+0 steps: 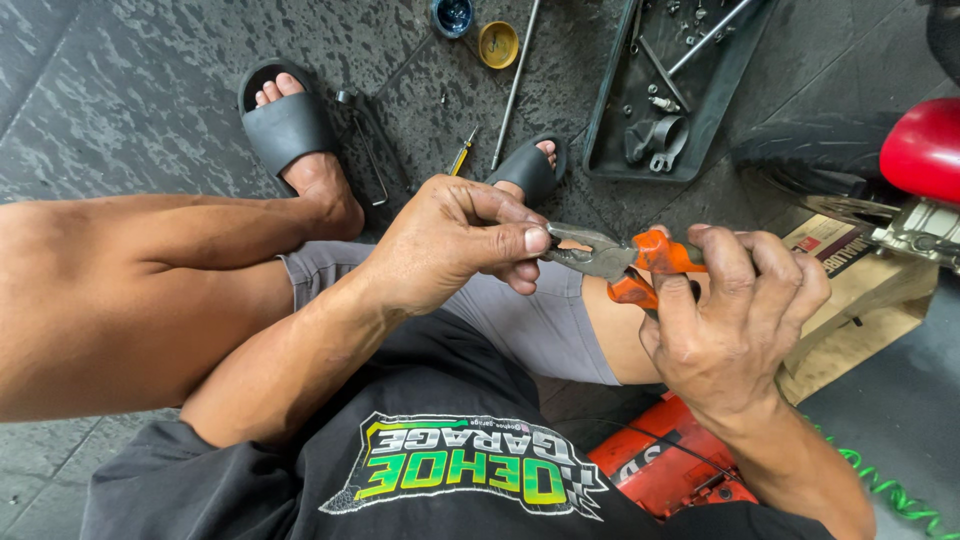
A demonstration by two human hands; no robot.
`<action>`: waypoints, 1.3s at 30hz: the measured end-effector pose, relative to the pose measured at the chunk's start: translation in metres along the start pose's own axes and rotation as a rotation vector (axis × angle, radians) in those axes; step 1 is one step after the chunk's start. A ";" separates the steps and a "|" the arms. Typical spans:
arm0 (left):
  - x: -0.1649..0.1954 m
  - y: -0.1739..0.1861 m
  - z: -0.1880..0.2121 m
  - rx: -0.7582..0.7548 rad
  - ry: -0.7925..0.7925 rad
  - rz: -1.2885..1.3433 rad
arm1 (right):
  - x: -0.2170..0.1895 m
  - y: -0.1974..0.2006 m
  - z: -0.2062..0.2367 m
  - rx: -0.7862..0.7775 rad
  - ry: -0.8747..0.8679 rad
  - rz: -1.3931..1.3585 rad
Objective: The person uses a ratchet to loosen and remove a bolt from a motorcycle engine component. They then use a screwdriver and pliers to remove a small clip from the component before reattaching it to the engine.
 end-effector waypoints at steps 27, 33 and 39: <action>-0.017 0.004 -0.003 -0.021 0.028 0.183 | 0.001 0.007 -0.012 -0.026 0.026 0.038; -0.019 0.006 -0.004 -0.003 0.025 0.169 | 0.003 0.005 -0.013 0.004 0.047 0.053; -0.017 0.004 -0.003 0.002 0.019 0.125 | 0.008 0.001 -0.009 0.008 0.030 0.006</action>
Point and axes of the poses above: each hand's wrist, its own z-axis away from the middle knuckle, its own y-axis out of the back of the hand, x = y × z, the point moved 8 cm from there along -z, towards the middle knuckle, and after that the axes turned 12 degrees about x, right-handed, at the moved point
